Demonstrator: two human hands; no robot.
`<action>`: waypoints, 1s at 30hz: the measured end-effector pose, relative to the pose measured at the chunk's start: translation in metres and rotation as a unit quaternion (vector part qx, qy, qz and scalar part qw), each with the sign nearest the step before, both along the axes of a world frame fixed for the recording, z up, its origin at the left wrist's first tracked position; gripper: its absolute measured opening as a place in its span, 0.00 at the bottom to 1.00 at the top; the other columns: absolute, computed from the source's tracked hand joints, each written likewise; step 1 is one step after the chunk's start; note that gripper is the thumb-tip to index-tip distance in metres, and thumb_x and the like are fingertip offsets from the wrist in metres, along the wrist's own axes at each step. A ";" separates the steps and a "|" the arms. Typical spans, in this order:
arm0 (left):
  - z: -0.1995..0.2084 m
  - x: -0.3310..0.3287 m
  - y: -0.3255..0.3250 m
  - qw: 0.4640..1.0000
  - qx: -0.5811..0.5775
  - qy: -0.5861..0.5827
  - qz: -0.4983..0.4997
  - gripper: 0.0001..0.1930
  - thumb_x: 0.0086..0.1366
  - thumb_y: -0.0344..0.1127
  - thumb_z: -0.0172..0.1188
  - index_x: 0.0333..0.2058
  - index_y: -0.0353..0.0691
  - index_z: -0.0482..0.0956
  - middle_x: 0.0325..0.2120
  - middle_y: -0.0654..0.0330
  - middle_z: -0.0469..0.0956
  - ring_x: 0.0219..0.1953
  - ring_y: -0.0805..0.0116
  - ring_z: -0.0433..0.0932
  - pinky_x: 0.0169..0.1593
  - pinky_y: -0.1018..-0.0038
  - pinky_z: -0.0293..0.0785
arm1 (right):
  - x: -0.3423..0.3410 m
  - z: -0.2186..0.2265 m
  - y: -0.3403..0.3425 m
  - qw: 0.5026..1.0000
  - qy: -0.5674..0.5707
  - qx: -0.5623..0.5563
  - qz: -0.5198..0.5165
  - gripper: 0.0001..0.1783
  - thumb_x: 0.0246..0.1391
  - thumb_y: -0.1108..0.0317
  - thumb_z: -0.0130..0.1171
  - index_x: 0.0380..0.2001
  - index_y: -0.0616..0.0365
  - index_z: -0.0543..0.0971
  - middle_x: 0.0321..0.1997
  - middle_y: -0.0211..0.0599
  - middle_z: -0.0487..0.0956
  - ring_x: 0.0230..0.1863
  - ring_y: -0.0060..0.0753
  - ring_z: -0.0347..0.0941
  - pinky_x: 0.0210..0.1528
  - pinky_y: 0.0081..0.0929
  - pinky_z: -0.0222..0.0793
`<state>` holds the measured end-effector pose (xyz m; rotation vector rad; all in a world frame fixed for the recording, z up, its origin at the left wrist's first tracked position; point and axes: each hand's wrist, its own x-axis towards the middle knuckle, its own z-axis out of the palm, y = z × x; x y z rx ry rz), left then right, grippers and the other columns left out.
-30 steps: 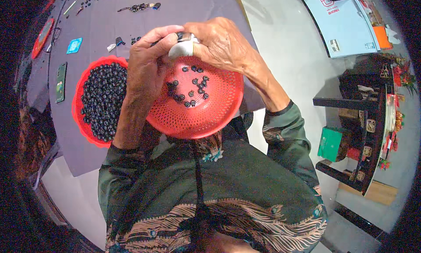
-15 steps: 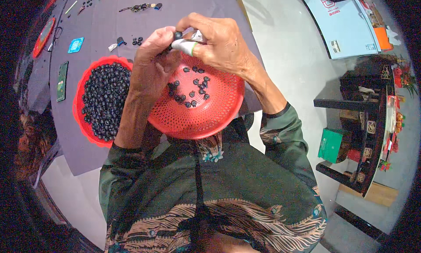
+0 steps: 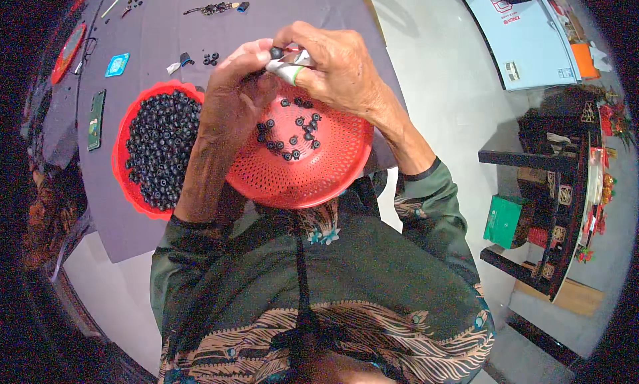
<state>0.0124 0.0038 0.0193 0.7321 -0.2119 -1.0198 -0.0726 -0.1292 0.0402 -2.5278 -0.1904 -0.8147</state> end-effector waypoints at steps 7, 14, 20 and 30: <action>-0.019 0.005 -0.001 0.988 -0.128 0.039 -0.079 0.10 0.57 0.31 0.54 0.36 0.34 0.69 0.23 0.67 0.69 0.21 0.84 0.63 0.21 0.89 0.58 | -0.003 0.004 0.004 0.997 0.034 0.067 -0.004 0.12 0.38 0.69 0.63 0.26 0.61 0.72 0.23 0.27 0.73 0.19 0.20 0.67 0.21 0.15 0.63; -0.014 0.004 0.002 0.995 -0.088 -0.002 -0.056 0.11 0.57 0.30 0.54 0.39 0.34 0.69 0.22 0.68 0.68 0.21 0.85 0.63 0.24 0.89 0.63 | -0.005 0.013 0.000 0.992 0.112 0.058 -0.022 0.22 0.35 0.53 0.66 0.20 0.59 0.68 0.13 0.27 0.65 0.13 0.20 0.59 0.15 0.19 0.54; -0.008 0.000 0.003 0.998 -0.040 -0.048 -0.021 0.10 0.56 0.31 0.56 0.36 0.35 0.73 0.23 0.68 0.70 0.22 0.85 0.65 0.27 0.88 0.66 | 0.000 0.016 0.002 0.990 0.132 0.055 -0.004 0.25 0.34 0.50 0.65 0.19 0.60 0.67 0.10 0.32 0.61 0.12 0.24 0.57 0.14 0.23 0.52; -0.010 0.006 0.006 0.994 -0.045 -0.096 -0.024 0.09 0.56 0.30 0.56 0.35 0.34 0.74 0.23 0.68 0.70 0.21 0.84 0.65 0.25 0.89 0.65 | 0.002 0.019 0.002 0.989 0.143 0.035 0.009 0.22 0.34 0.54 0.66 0.18 0.61 0.68 0.11 0.34 0.62 0.13 0.27 0.57 0.15 0.26 0.53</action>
